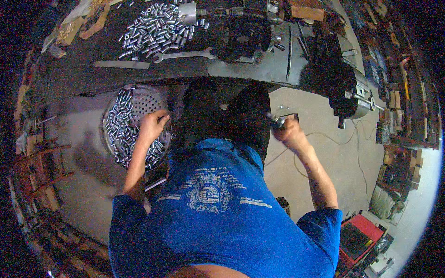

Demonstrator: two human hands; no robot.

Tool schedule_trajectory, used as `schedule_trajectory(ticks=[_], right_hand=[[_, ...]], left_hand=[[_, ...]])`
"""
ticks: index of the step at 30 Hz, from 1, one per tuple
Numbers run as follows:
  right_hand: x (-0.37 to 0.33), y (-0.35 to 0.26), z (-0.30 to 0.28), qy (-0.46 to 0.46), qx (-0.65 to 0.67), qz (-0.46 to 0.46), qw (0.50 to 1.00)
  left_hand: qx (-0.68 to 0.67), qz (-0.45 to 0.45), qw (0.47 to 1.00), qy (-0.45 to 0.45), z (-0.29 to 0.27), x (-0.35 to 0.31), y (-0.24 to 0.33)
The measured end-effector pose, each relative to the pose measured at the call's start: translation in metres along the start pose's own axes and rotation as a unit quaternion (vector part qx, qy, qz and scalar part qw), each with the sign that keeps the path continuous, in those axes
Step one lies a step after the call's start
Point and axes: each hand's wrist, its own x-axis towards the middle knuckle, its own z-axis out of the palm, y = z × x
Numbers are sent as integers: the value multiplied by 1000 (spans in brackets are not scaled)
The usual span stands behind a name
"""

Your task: The person repeatedly picks up metallic cartridge casings from a perforated basket and a pile on the table. They insert each casing into a handheld tool, manipulate it, and then place the casing onto the table. The process is repetitive and involves handling the casings one at a time.

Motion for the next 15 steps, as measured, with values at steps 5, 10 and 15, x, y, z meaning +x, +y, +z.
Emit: schedule_trajectory(ticks=[5,10,15], right_hand=[[-14,-17,29,-122,139,27,982],[-13,-27,30,-135,222,77,963],[-37,-5,-58,-88,287,193,934]], left_hand=[[41,25,998,-44,2,6,17],[-28,24,997,-73,23,7,12],[47,38,983,-175,22,7,31]])
